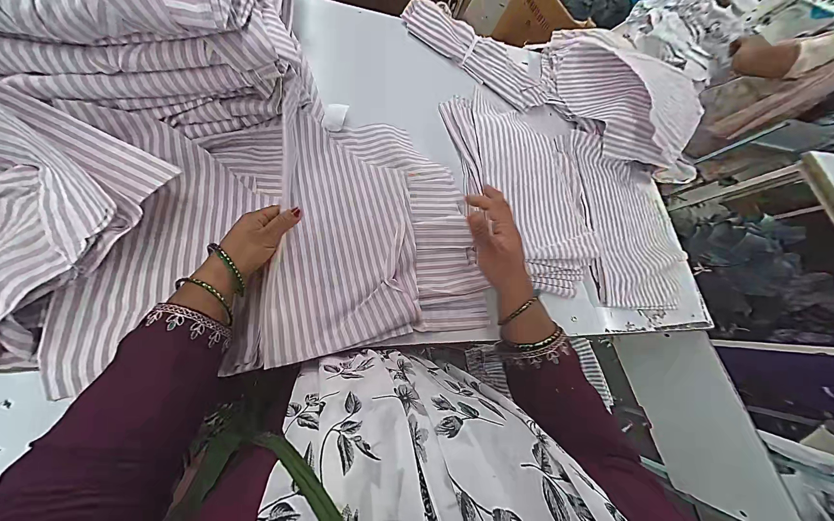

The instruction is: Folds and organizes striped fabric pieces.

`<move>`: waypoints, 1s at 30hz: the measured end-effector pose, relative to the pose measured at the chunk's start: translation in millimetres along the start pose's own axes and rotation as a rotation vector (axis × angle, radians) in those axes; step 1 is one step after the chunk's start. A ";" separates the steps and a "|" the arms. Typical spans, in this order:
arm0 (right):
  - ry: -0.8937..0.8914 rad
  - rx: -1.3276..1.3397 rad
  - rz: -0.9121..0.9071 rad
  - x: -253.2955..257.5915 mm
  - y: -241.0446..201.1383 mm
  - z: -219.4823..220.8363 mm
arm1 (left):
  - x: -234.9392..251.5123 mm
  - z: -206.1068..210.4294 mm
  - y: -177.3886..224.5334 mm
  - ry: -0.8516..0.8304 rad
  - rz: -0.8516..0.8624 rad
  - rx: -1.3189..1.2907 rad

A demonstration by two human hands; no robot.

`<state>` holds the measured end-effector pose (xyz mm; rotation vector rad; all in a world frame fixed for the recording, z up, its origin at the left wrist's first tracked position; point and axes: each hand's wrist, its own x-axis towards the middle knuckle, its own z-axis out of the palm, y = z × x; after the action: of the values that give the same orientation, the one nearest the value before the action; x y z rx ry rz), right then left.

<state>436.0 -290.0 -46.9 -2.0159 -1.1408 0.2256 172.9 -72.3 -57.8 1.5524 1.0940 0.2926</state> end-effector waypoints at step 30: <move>-0.549 0.176 -0.206 -55.0 5.5 -8.0 | 3.0 22.1 -3.8 0.260 0.016 0.137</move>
<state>411.7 -339.2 -57.2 -1.7084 -1.5901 0.7798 188.1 -84.6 -69.1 1.6780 1.3266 0.4475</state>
